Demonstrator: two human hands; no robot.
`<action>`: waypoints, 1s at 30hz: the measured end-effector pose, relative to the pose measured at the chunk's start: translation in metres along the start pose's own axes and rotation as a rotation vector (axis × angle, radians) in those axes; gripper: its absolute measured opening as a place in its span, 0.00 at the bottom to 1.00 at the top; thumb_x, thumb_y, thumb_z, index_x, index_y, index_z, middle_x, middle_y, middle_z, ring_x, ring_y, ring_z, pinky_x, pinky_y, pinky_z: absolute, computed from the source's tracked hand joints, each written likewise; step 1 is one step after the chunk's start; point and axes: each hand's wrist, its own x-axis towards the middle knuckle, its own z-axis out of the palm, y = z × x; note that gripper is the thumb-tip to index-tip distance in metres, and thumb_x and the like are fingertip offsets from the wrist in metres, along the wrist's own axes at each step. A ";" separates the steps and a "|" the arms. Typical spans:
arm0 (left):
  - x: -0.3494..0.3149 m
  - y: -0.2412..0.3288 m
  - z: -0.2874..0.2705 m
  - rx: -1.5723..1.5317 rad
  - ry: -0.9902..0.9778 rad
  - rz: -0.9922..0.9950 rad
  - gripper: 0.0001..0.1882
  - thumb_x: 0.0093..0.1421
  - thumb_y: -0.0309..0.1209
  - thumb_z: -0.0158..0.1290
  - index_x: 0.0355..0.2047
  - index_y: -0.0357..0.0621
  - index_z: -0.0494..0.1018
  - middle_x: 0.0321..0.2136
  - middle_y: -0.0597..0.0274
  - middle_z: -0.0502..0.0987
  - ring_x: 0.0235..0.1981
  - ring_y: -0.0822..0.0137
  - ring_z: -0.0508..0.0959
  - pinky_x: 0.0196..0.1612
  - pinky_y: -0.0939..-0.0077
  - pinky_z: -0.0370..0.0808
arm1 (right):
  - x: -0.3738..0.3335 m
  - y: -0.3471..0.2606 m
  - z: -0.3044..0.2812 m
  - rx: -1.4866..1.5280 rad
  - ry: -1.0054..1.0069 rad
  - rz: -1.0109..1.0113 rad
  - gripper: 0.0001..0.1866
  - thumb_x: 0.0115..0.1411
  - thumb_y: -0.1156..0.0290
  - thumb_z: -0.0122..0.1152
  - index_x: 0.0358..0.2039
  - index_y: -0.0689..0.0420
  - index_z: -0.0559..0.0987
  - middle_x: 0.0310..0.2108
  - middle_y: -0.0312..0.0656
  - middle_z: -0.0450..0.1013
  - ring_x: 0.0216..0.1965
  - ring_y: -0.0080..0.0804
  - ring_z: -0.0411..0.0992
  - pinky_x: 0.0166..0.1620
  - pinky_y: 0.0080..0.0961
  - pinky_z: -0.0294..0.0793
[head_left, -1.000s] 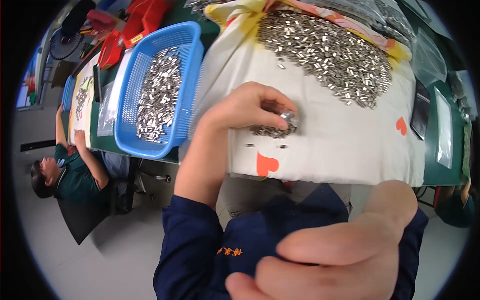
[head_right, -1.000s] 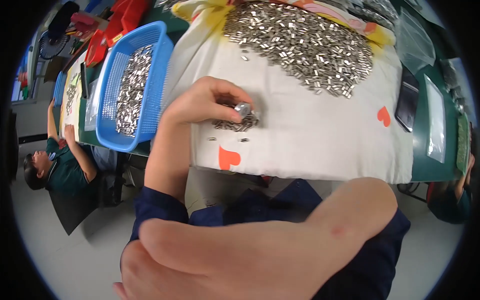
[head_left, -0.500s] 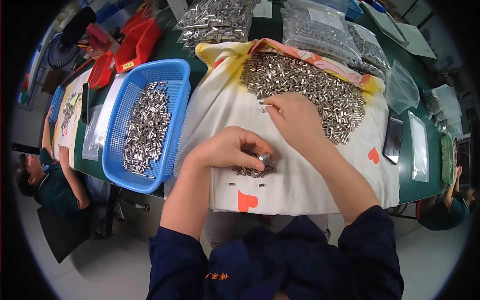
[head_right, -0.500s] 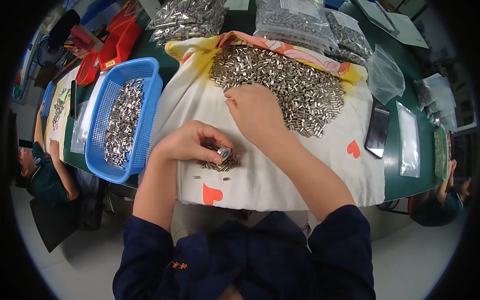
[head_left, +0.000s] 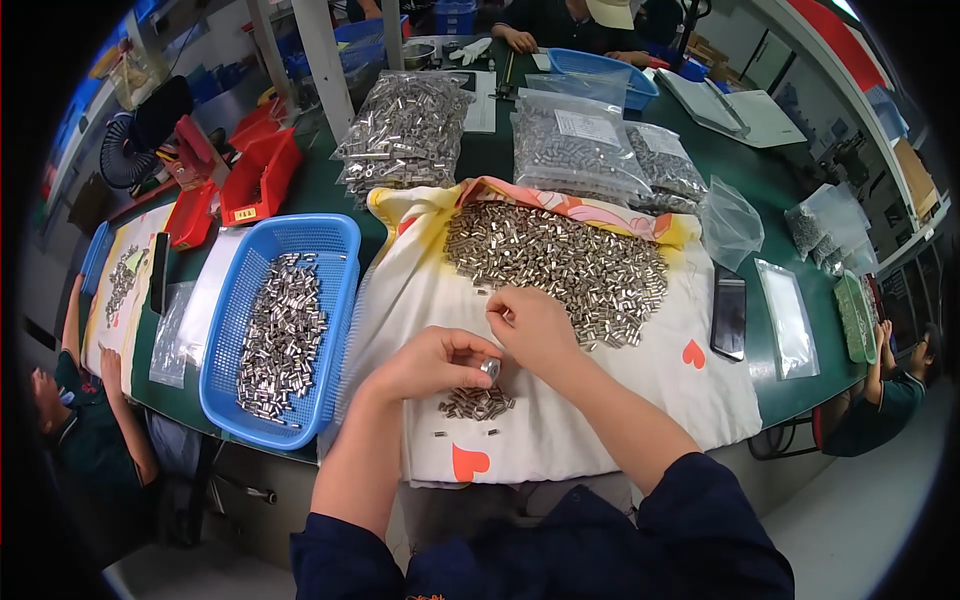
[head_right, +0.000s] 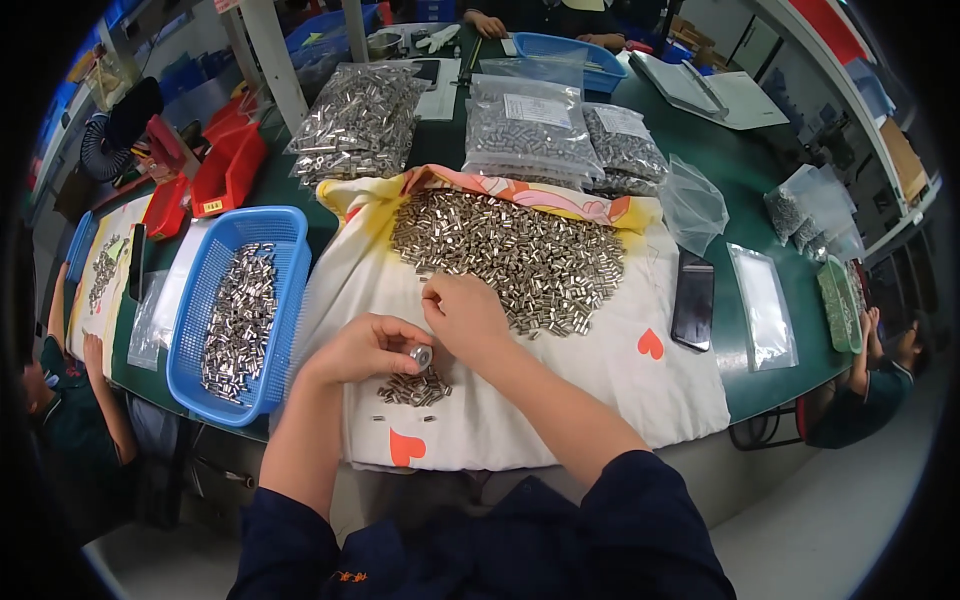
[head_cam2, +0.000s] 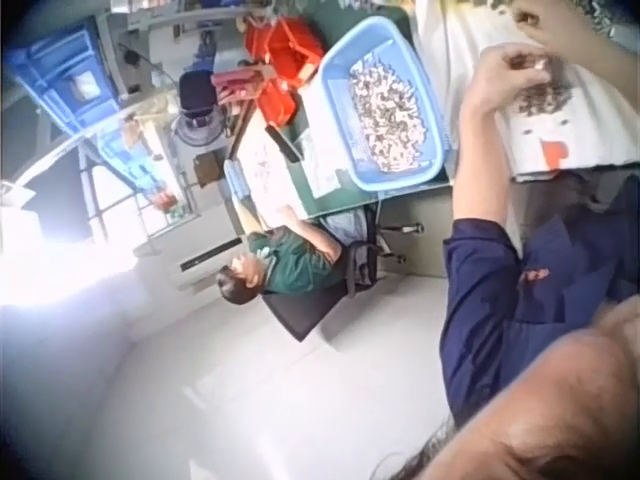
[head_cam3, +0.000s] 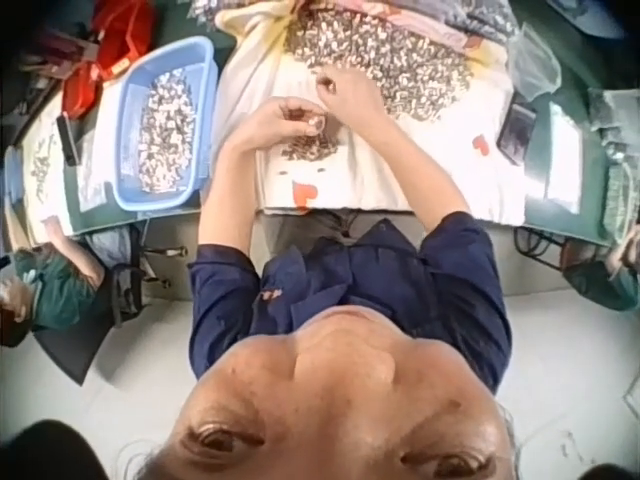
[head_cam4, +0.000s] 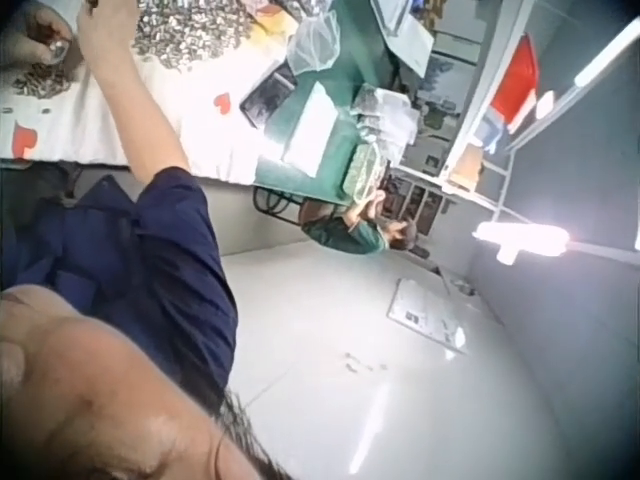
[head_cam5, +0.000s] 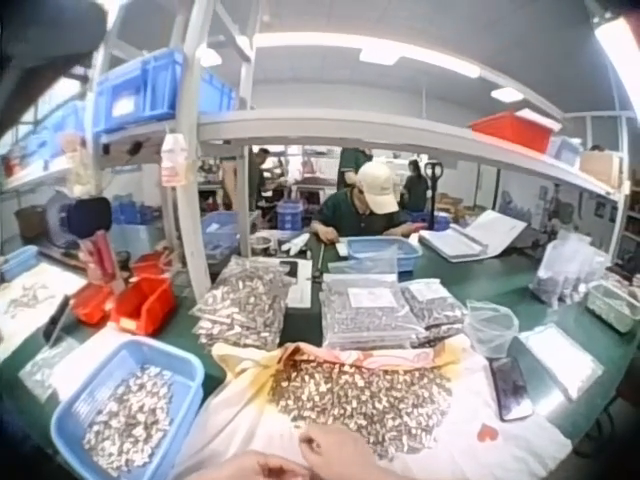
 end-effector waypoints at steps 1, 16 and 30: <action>0.002 -0.001 -0.001 -0.124 0.056 0.010 0.17 0.48 0.22 0.58 0.40 0.37 0.72 0.29 0.68 0.73 0.29 0.78 0.72 0.37 0.85 0.70 | -0.003 -0.004 -0.007 0.196 0.008 0.117 0.03 0.47 0.74 0.54 0.22 0.59 0.75 0.22 0.40 0.72 0.24 0.35 0.70 0.30 0.26 0.69; 0.004 -0.008 0.002 -0.253 0.358 0.132 0.17 0.48 0.17 0.54 0.40 0.33 0.70 0.34 0.59 0.75 0.34 0.73 0.74 0.39 0.82 0.72 | -0.027 -0.006 -0.007 0.313 0.061 -0.063 0.04 0.45 0.75 0.57 0.25 0.59 0.75 0.24 0.41 0.70 0.28 0.36 0.69 0.33 0.28 0.69; 0.006 0.010 0.000 -0.259 0.182 0.013 0.17 0.47 0.20 0.57 0.39 0.33 0.71 0.30 0.62 0.75 0.32 0.76 0.75 0.35 0.85 0.71 | -0.022 -0.004 -0.022 0.419 -0.195 0.199 0.05 0.47 0.77 0.59 0.27 0.60 0.77 0.25 0.36 0.73 0.27 0.21 0.70 0.33 0.18 0.69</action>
